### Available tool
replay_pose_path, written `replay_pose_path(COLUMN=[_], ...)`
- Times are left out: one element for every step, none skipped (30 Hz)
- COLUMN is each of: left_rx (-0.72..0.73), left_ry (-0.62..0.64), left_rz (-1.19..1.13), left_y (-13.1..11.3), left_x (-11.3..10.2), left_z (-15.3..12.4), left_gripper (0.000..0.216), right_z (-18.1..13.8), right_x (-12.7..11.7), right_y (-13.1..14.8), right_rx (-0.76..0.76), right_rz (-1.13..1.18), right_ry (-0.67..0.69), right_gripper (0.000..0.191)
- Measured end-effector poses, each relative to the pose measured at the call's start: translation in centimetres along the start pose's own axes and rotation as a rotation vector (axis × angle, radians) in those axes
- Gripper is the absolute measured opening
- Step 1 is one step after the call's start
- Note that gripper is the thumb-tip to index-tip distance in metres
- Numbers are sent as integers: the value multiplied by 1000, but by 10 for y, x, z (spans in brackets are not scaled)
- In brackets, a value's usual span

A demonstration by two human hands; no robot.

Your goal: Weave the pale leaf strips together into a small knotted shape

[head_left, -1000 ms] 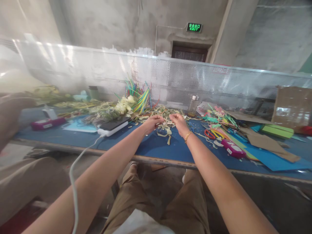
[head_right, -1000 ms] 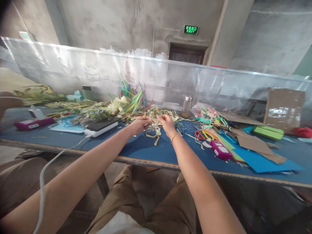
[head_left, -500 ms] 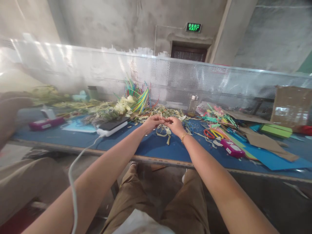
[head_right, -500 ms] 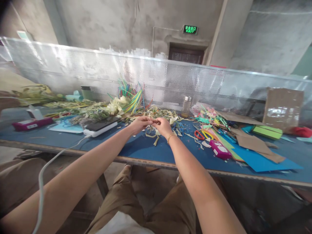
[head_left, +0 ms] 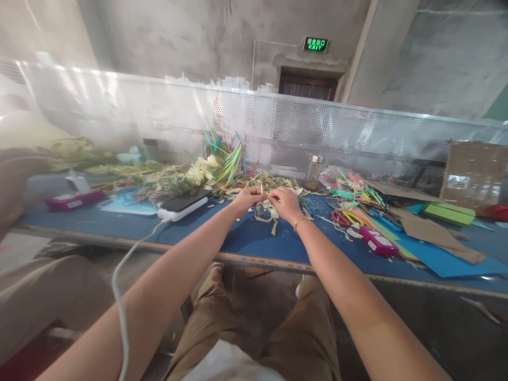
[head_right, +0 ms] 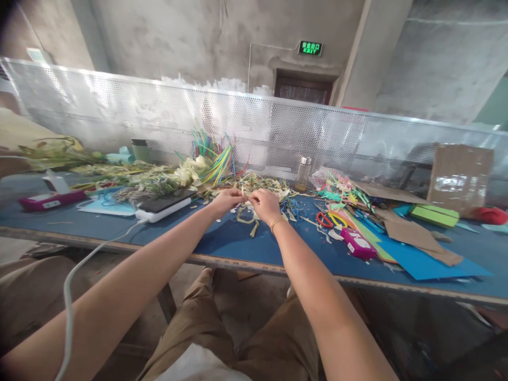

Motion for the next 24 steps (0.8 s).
replay_pose_path(left_rx=[7, 15, 21, 27, 33, 39, 44, 45, 39, 25, 2, -29, -68, -108, -145, -179, -206, -224, -235, -242, -245, -247, -245, -240], left_ry=[-2, -10, -22, -37, -51, -63, -68, -64, -52, -34, -11, 11, 27, 32, 26, 12, -4, -18, -21, -16, -8, -5, -2, 0], left_rz=[11, 23, 37, 52, 66, 76, 79, 71, 50, 11, -46, -116, -191, -261, -319, -361, -387, -403, -407, -400, -382, -368, -350, -327], left_y=[0, -1, -2, -2, -3, -4, -5, -5, -5, -4, -3, 0, 2, 5, 8, 11, 14, 16, 18, 19, 20, 21, 22, 23], left_x=[0, -1, -3, -4, -6, -7, -8, -7, -5, -3, 0, 3, 6, 8, 8, 8, 7, 5, 5, 5, 5, 5, 4, 4], left_z=[0, 0, 1, 1, 1, 1, 0, 0, -1, -1, -2, -3, -3, -4, -5, -5, -5, -5, -4, -4, -4, -3, -3, -2], left_gripper=[19, 19, 19, 20, 20, 20, 20, 20, 21, 22, 23, 25, 27, 28, 27, 27, 27, 28, 30, 31, 32, 33, 34, 34], right_z=[0, 0, 0, 0, 0, 0, 0, 0, 0, 0, -1, -1, -1, -2, -2, -2, -2, -2, -2, -2, -2, -2, -2, -2], right_x=[0, 1, 1, 1, 2, 2, 1, 1, 0, 0, -1, -1, -2, -3, -4, -5, -5, -6, -6, -5, -5, -5, -4, -4], right_y=[0, 0, -1, -1, -3, -4, -5, -6, -8, -10, -13, -15, -17, -20, -21, -22, -23, -23, -22, -22, -21, -21, -20, -20], right_rx=[-6, -9, -9, -7, -3, 0, 3, 6, 11, 17, 26, 35, 46, 56, 65, 72, 77, 81, 85, 86, 87, 88, 87, 86], right_rz=[-5, -8, -10, -13, -16, -18, -19, -17, -11, 0, 13, 28, 40, 49, 54, 57, 59, 59, 57, 56, 55, 54, 53, 52], right_ry=[4, 8, 12, 16, 16, 13, 9, 3, -3, -9, -15, -20, -28, -38, -49, -59, -66, -72, -76, -76, -76, -76, -77, -77], right_gripper=[16, 16, 16, 16, 17, 17, 17, 18, 18, 19, 19, 19, 19, 20, 20, 19, 19, 18, 17, 16, 16, 16, 16, 16])
Point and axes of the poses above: each hand's wrist, its own z-axis towards the middle knuckle, its own x-axis out of the palm, y = z × x, the point moved 10 cm from there along z, towards the middle knuckle, and after that the axes turned 9 degrees about -y, right-handed, at the moved point
